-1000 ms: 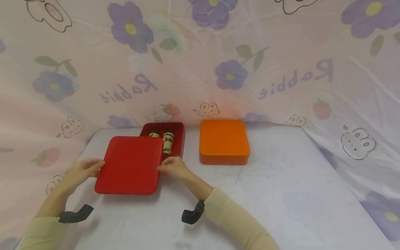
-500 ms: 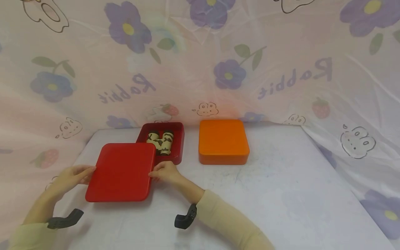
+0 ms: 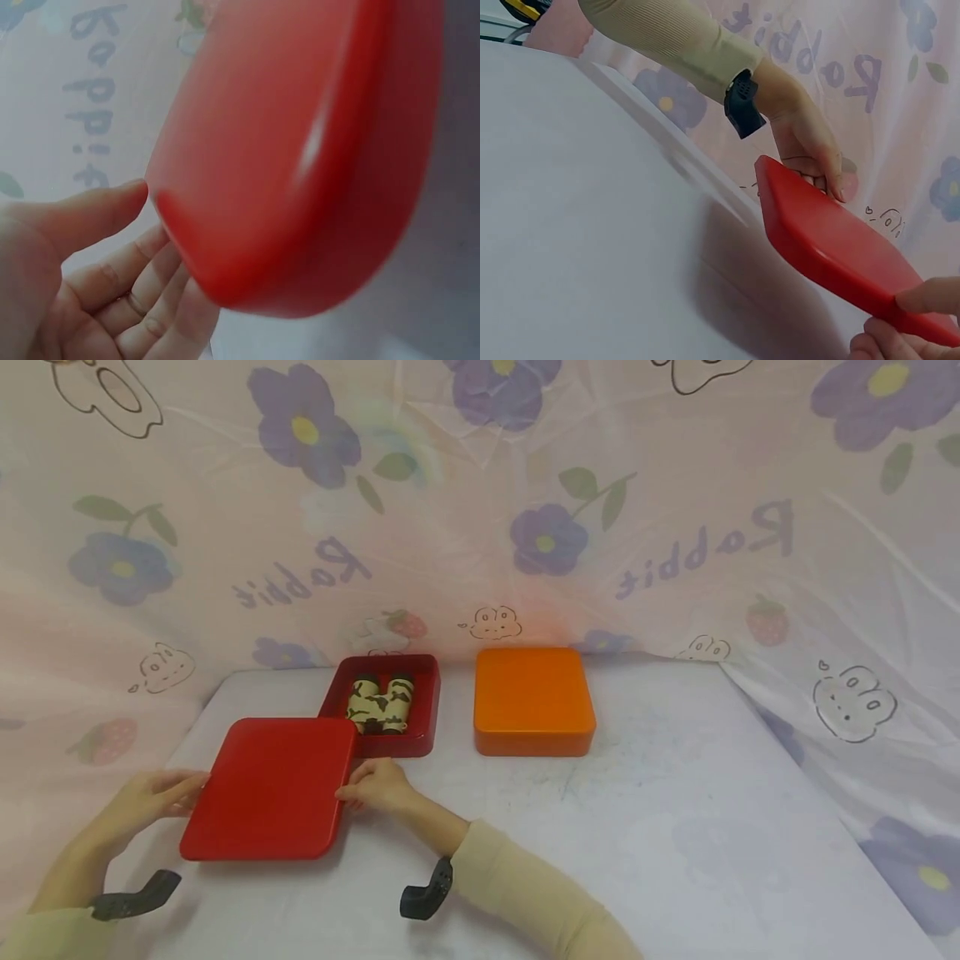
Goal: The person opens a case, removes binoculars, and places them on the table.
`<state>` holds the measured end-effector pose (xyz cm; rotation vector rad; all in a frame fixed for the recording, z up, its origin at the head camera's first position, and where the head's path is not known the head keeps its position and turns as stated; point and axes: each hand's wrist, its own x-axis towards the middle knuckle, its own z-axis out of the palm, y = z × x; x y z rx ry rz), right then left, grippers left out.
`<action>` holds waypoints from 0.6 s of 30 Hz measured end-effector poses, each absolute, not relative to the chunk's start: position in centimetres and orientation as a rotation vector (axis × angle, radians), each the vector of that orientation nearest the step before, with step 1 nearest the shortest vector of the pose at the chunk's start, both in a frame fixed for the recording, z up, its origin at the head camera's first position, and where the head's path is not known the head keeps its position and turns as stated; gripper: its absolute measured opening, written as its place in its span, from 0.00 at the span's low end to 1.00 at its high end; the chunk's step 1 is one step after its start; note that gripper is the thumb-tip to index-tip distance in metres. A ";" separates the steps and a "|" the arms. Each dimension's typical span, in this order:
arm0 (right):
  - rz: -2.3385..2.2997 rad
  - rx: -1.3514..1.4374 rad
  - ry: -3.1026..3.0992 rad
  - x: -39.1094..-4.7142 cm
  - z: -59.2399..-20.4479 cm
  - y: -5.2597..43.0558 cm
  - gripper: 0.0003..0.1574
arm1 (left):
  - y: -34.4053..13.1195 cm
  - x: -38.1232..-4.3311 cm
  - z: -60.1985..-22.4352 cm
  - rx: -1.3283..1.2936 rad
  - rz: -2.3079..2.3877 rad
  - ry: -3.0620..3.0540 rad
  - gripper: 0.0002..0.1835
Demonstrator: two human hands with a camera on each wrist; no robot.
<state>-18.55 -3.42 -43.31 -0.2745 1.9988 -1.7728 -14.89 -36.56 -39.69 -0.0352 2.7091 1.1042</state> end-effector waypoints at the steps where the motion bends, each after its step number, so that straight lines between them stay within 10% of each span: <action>1: -1.771 -0.276 1.996 -18.5 -43.3 -3.5 0.08 | -36.7 -14.8 -39.8 -0.039 1.097 2.709 0.29; 18: -1.754 -0.176 1.988 -16.7 -44.0 -6.4 0.08 | -39.5 -13.7 -40.3 -0.037 1.062 2.668 0.29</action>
